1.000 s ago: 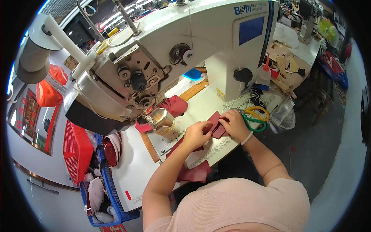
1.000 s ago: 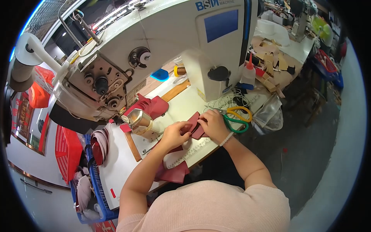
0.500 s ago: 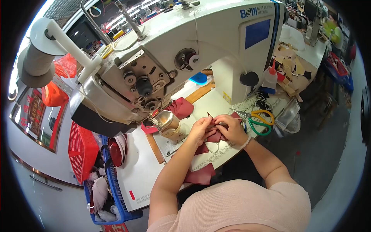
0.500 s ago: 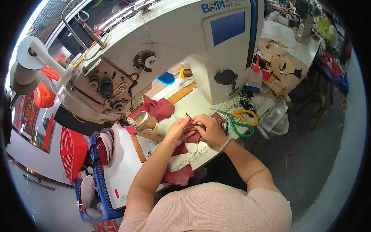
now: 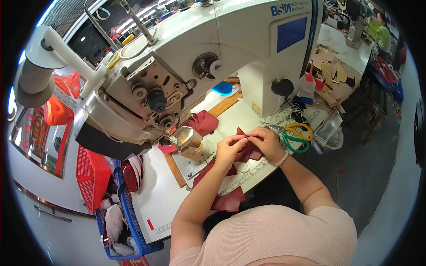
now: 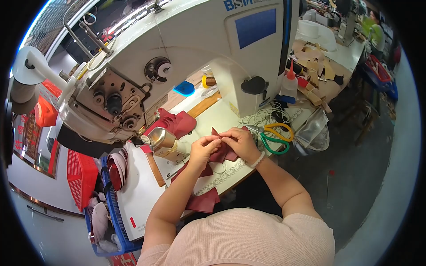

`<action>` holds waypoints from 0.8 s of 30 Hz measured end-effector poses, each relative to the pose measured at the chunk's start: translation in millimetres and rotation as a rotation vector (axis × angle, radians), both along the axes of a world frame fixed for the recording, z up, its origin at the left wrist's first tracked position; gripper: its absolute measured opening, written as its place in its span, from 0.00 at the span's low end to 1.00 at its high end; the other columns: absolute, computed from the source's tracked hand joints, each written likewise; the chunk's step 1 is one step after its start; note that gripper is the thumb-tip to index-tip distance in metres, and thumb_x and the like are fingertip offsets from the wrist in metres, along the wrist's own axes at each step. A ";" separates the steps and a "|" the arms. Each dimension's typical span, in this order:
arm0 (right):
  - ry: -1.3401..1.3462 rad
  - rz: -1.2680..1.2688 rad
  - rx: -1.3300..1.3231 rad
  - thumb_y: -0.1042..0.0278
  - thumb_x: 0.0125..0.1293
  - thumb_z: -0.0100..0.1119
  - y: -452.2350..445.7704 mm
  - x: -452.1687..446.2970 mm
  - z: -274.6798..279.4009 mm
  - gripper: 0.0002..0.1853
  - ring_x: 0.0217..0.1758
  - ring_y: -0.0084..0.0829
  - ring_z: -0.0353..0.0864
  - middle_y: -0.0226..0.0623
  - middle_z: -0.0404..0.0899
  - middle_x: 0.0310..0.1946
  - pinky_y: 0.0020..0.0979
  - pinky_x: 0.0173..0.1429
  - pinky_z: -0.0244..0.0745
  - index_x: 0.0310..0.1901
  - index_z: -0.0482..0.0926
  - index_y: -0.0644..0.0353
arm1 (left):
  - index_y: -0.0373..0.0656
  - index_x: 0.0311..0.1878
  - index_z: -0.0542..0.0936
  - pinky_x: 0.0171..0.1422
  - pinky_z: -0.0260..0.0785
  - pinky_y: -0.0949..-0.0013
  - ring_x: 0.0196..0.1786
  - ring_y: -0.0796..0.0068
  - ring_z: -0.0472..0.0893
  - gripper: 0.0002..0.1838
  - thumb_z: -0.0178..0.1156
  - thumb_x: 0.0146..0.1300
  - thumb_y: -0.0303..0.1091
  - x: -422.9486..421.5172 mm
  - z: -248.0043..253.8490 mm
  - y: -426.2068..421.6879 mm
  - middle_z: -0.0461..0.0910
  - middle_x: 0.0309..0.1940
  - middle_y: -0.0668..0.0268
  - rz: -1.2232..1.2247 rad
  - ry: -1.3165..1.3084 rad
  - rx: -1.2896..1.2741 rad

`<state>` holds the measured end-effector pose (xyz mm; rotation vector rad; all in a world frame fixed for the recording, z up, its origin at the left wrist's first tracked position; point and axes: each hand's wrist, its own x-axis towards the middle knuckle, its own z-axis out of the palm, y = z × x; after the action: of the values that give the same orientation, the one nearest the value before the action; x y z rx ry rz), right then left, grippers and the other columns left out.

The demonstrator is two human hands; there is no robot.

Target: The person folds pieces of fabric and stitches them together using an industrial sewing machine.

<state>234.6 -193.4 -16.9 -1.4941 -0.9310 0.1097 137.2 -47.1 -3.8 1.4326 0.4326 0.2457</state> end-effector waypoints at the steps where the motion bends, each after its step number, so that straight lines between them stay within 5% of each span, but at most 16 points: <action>1: -0.002 0.004 -0.009 0.75 0.60 0.64 -0.7 -0.5 1.9 0.07 0.38 0.23 0.82 0.33 0.83 0.33 0.22 0.43 0.75 0.40 0.84 0.64 | 0.35 0.45 0.81 0.44 0.74 0.79 0.38 0.80 0.82 0.12 0.68 0.60 0.29 0.4 -3.4 1.4 0.83 0.37 0.64 0.007 -0.014 0.034; 7: 0.081 -0.003 -0.018 0.75 0.61 0.63 -0.9 -3.6 3.7 0.08 0.36 0.22 0.83 0.36 0.86 0.33 0.22 0.41 0.76 0.41 0.85 0.64 | 0.34 0.40 0.82 0.43 0.75 0.77 0.35 0.82 0.82 0.12 0.71 0.55 0.29 -5.3 0.6 -17.2 0.85 0.34 0.64 0.091 -0.178 0.443; 10: 0.054 0.008 -0.052 0.74 0.61 0.63 -2.6 -5.7 9.3 0.08 0.35 0.22 0.83 0.37 0.86 0.34 0.23 0.40 0.76 0.41 0.85 0.64 | 0.36 0.41 0.81 0.45 0.75 0.77 0.37 0.81 0.82 0.13 0.71 0.54 0.28 -4.4 1.7 -12.9 0.84 0.35 0.66 0.070 -0.053 0.556; 15: -0.098 -0.162 -0.003 0.75 0.61 0.62 3.7 -6.7 -0.2 0.07 0.30 0.21 0.82 0.35 0.85 0.31 0.23 0.38 0.76 0.41 0.84 0.63 | 0.36 0.41 0.80 0.43 0.74 0.79 0.36 0.81 0.81 0.07 0.65 0.59 0.24 -0.1 -16.5 0.4 0.83 0.33 0.66 0.069 -0.036 0.293; 19: 0.100 -0.347 0.016 0.76 0.60 0.62 14.7 0.3 -17.9 0.06 0.28 0.20 0.79 0.34 0.83 0.29 0.22 0.33 0.75 0.40 0.83 0.63 | 0.37 0.39 0.79 0.41 0.73 0.77 0.35 0.81 0.80 0.08 0.66 0.58 0.26 -34.3 5.2 6.3 0.81 0.32 0.68 0.275 -0.250 0.426; 22: 0.036 -0.390 -0.037 0.76 0.60 0.62 11.2 -0.1 -4.1 0.07 0.28 0.22 0.79 0.35 0.81 0.31 0.23 0.32 0.74 0.40 0.83 0.63 | 0.39 0.39 0.78 0.42 0.74 0.76 0.36 0.81 0.79 0.08 0.65 0.57 0.21 -85.3 27.0 2.4 0.80 0.35 0.66 0.549 -0.492 0.537; 24: -0.238 -0.443 0.026 0.77 0.57 0.65 13.3 -0.1 0.3 0.10 0.38 0.30 0.79 0.37 0.78 0.37 0.28 0.38 0.76 0.42 0.81 0.62 | 0.39 0.38 0.77 0.40 0.73 0.75 0.36 0.78 0.79 0.09 0.64 0.56 0.18 -106.0 34.5 1.8 0.79 0.35 0.65 0.670 -0.574 0.778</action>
<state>234.5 -180.2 -16.5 -1.6790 -0.7614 -0.4079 31.2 -45.2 30.7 1.8220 0.3342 1.4531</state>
